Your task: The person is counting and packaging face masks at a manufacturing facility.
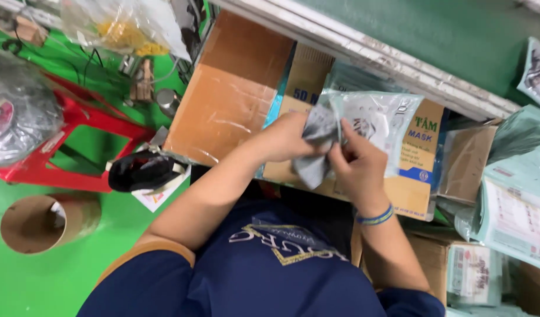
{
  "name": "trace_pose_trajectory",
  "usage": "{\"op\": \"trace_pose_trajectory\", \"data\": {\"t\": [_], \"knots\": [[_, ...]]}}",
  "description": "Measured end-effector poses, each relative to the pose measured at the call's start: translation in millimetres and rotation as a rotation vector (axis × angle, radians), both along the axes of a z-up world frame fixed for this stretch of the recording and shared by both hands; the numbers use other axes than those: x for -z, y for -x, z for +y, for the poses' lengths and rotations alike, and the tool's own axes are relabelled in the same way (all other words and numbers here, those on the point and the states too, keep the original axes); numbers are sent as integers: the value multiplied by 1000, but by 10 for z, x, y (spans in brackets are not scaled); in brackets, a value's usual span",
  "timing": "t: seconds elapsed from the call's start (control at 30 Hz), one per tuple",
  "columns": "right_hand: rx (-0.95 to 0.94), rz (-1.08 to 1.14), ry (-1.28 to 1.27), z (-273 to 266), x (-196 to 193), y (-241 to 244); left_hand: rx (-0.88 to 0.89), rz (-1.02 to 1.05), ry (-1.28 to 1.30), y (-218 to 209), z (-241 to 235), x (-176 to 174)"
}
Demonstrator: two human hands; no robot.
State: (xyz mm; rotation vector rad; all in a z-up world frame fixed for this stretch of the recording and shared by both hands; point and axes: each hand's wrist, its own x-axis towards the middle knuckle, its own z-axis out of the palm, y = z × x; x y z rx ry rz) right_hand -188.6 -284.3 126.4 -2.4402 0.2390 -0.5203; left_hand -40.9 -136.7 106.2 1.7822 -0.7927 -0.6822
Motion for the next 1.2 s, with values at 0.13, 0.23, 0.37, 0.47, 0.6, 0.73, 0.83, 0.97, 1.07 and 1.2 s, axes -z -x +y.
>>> {"op": "trace_pose_trajectory", "data": {"t": [0.13, 0.23, 0.37, 0.47, 0.6, 0.73, 0.83, 0.97, 1.07, 1.2], "knots": [[-46, -71, 37, 189, 112, -37, -130, -58, 124, 52, -145, 182], [-89, -147, 152, 181, 241, -88, -359, 2, 189, 144, -379, 473], [-168, -134, 224, 262, 381, -9, -519, -4, 204, 104, -514, 821], [-48, -159, 143, 115, 256, -86, -460, 335, 444, 186, -562, 961], [-119, -180, 221, 311, 224, 87, -237, 865, 641, 361, -409, 813], [-5, -144, 97, 318, 284, 139, -208, 1176, 776, 568, -329, 845], [-12, -147, 75, 424, 202, 266, -129, 1318, 696, 597, -315, 909], [-324, -222, 169, 275, -670, 279, 230, 633, 307, 713, -54, 560], [-267, -137, 278, 54, -1053, 132, 543, 94, 359, 862, 7, 362], [-373, 570, -181, -386, -382, 257, 413, -196, 14, 911, 115, 267]]}}
